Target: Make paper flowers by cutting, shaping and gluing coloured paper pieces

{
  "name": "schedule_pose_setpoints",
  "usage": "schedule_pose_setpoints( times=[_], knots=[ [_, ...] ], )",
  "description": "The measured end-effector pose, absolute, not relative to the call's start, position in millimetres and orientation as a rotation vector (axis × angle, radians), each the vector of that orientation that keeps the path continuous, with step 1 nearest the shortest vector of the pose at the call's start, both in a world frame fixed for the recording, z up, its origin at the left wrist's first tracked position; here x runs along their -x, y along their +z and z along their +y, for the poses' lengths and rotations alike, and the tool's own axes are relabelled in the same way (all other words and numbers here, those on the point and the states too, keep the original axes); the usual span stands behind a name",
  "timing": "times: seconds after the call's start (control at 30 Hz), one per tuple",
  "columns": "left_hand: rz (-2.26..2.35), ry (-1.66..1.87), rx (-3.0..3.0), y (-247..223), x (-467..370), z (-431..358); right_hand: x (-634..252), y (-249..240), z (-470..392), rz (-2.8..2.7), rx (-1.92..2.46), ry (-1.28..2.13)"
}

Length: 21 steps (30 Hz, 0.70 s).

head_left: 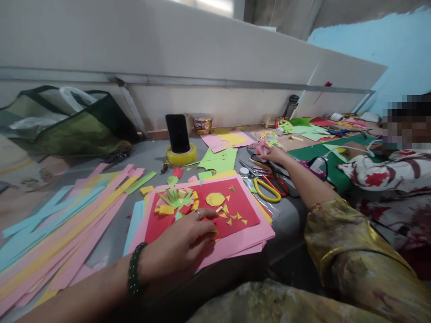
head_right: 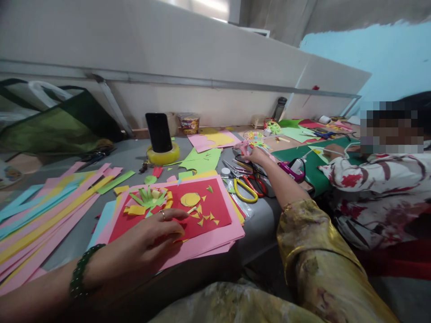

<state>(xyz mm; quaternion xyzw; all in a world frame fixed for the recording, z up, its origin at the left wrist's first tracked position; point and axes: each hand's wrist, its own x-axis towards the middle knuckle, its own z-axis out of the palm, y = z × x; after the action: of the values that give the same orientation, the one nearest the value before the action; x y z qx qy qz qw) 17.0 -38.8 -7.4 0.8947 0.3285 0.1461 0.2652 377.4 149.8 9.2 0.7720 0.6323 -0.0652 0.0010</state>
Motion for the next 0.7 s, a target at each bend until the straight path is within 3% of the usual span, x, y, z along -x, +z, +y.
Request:
schedule_pose_setpoints(
  times=[0.3,0.7],
  knots=[
    [0.893,0.350,-2.433,-3.5,-21.6,-40.0,-372.8,8.1,146.1,1.987,-2.476,-0.046],
    [0.891,0.363,-2.453,-1.1,-20.9,-41.2,-358.1,17.1,148.2,1.928,-2.426,-0.154]
  ],
)
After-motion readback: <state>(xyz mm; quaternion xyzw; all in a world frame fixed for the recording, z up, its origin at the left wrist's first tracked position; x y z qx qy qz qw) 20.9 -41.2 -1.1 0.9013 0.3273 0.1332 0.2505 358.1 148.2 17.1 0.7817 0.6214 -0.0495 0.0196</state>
